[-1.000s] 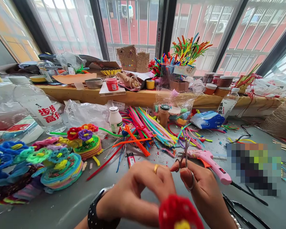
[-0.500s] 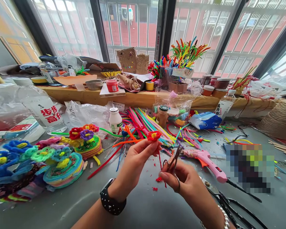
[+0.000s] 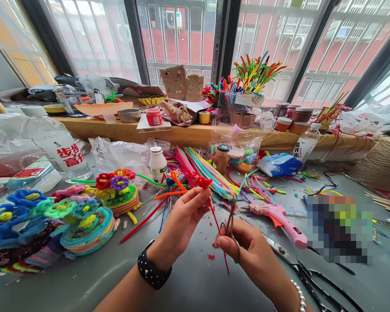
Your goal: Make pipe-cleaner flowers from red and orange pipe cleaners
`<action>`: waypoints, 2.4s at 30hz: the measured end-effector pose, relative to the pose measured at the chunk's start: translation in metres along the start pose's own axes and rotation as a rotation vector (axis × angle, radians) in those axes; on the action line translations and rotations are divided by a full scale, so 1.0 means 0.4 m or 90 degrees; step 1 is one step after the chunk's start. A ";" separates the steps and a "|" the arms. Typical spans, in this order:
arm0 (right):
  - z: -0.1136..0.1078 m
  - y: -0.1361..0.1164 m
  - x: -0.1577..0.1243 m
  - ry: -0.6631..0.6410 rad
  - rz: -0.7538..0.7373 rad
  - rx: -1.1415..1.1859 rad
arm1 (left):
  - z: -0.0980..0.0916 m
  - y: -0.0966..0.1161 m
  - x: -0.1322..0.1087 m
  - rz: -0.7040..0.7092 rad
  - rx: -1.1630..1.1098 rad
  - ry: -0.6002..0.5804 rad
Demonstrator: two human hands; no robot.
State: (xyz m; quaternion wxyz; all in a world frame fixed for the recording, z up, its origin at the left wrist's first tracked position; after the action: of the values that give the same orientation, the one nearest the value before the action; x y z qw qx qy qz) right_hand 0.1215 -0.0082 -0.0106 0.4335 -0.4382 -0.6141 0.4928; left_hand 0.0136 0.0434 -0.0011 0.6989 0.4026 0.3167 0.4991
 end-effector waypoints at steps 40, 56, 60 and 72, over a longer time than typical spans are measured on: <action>0.016 -0.013 -0.007 -0.007 -0.047 -0.156 | 0.018 -0.011 -0.012 -0.088 -0.041 -0.080; -0.051 -0.035 -0.008 0.136 -0.115 -0.301 | 0.052 0.010 -0.027 -0.031 0.331 -0.211; -0.044 -0.029 -0.007 0.118 -0.100 -0.295 | 0.053 0.001 -0.031 -0.066 0.303 -0.211; 0.009 -0.022 -0.012 -0.070 -0.059 -0.098 | 0.055 -0.009 -0.032 -0.082 0.189 -0.206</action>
State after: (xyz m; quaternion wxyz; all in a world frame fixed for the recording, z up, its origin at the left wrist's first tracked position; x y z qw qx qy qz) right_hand 0.1183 -0.0148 -0.0030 0.3866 -0.4136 -0.6925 0.4471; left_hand 0.0300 0.0251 0.0068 0.7041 0.5548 0.2957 0.3302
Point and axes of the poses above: each hand's wrist, its own x-axis towards the middle knuckle, its own z-axis out of the palm, y = z × x, the point moved 5 cm from there along x, towards the middle knuckle, and after that the axes turned 10 degrees about x, right-handed, at the moved point
